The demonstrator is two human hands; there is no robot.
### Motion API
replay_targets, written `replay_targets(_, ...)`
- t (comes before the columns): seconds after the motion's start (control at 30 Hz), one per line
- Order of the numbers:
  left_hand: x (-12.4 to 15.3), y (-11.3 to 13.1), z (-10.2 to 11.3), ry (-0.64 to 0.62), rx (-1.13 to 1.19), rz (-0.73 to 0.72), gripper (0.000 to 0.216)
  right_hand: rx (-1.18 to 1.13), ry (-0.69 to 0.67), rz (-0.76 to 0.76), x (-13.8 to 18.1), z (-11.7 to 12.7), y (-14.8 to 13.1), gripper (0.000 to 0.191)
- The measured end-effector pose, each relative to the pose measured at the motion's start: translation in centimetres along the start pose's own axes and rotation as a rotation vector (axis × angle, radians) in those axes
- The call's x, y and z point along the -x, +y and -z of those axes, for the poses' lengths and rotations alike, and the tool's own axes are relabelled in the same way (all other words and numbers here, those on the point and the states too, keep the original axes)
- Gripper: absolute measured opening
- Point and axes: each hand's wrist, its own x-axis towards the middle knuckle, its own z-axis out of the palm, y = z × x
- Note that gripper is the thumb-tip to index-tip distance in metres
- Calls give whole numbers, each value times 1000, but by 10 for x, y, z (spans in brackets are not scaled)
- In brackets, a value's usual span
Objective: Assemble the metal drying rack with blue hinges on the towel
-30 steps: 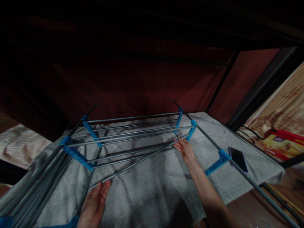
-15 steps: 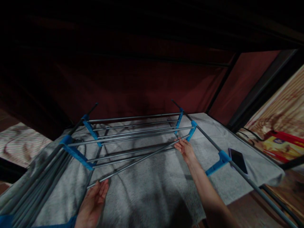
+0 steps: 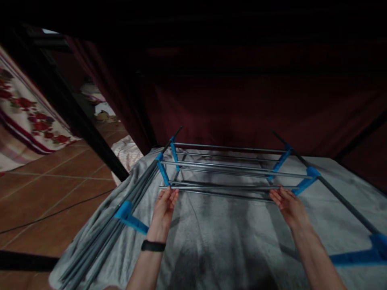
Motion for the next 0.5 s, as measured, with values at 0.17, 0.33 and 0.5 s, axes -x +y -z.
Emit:
replay_targets(0.17,-2,13,-22,-61,39,-47,23,-1,-1,5,-10,7,3,22)
replay_targets(0.33,-8,18,-38,-77,58,-89,25,32,-17,-18,-14,6,0,22)
replay_targets(0.5,-7,19,-49,-75,69,-158,23,21,9,-37,-13,4,-4,14)
